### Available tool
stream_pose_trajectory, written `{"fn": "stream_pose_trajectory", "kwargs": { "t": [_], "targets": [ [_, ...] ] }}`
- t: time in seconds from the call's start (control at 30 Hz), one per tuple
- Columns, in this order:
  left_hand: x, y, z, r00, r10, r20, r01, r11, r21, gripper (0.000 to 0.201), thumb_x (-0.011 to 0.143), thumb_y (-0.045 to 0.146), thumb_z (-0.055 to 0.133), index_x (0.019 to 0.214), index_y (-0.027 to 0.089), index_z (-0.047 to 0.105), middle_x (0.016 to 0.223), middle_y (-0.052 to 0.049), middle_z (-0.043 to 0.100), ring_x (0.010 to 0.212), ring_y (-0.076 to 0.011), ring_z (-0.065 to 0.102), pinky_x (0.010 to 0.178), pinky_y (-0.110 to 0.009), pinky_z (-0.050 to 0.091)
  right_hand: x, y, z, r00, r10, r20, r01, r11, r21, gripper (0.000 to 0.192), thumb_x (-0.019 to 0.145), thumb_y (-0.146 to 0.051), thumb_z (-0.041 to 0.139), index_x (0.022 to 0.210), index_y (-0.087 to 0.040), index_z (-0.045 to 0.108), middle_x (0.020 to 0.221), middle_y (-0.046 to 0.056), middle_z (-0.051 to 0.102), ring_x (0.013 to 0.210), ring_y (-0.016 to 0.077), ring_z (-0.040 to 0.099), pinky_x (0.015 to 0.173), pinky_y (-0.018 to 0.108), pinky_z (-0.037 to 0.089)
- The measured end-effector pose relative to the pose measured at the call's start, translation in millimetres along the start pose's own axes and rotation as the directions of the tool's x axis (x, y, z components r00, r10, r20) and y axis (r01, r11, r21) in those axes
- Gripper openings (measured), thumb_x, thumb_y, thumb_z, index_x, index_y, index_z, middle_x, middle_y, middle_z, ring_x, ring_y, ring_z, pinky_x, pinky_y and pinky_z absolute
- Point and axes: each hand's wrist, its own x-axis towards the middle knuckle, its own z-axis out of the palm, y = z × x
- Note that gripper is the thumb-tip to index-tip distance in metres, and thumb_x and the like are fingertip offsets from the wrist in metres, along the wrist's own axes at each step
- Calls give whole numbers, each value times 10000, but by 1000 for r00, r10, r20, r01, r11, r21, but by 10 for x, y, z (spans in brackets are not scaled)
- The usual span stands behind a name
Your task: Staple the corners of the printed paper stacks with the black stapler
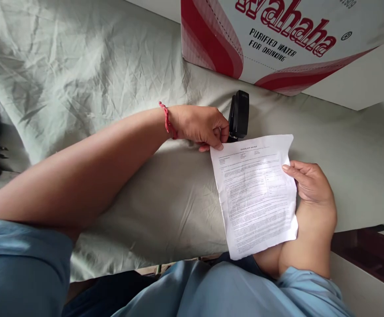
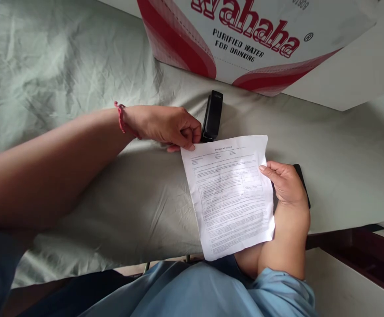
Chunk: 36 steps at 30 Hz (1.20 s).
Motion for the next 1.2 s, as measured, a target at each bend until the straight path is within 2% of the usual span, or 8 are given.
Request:
{"fn": "stream_pose_trajectory", "kwargs": {
  "t": [0.2,0.47,0.63,0.77,0.83,0.97,1.07,1.2],
  "targets": [
    [22,100,133,972,-103,-209,110,994,22,437,751,199,883,1095,310,637,594,71,669,538,-215,563,585,-347,393,98,41,34,996,80,32,-82,995,52,588,695,-728,1232,803,-256,899,736,8,856,617,204,755,596,346,643],
    [0,179,159,965,-144,-220,155,987,34,548,761,186,882,1238,307,641,596,81,626,570,-247,585,618,-378,378,39,1,55,998,57,33,-57,998,4,623,752,-793,1187,828,-248,896,747,5,846,655,204,755,656,363,663],
    [23,120,141,972,-114,-208,124,992,34,529,775,187,924,1203,308,638,648,63,644,607,-248,631,648,-369,395,128,77,155,984,-30,-173,45,996,80,662,722,-832,1181,929,-264,911,707,-46,793,573,145,631,528,290,507],
    [33,129,166,966,-105,-235,116,993,32,512,791,131,947,1149,298,621,648,60,647,597,-226,634,612,-339,378,253,138,251,964,-109,-244,133,987,86,597,728,-755,1194,929,-265,919,779,-19,852,684,194,751,673,356,654],
    [24,190,207,950,-139,-279,146,989,4,488,827,67,925,1163,285,645,649,66,641,594,-215,643,616,-323,402,279,139,278,961,-99,-260,125,989,85,539,731,-686,1197,894,-259,913,825,1,883,724,211,783,726,383,687],
    [11,326,304,872,-233,-430,235,971,-48,448,938,-78,767,1254,232,700,625,91,590,569,-178,573,645,-307,404,276,116,305,954,-34,-299,71,991,111,498,693,-631,1205,839,-262,905,804,-3,873,720,205,771,729,378,676],
    [55,293,343,847,-174,-502,191,981,-18,402,1001,-86,671,1283,198,708,669,98,598,575,-141,585,725,-290,423,274,117,311,944,-25,-329,73,988,135,495,663,-615,1210,832,-261,908,811,-6,876,728,194,760,723,361,664],
    [181,42,368,811,66,-581,-19,996,86,366,987,-38,646,1251,213,688,808,79,694,695,-146,735,855,-303,536,284,158,281,924,-38,-382,109,980,166,487,672,-584,1198,850,-260,881,815,-15,863,735,193,757,701,350,655]
  ]
}}
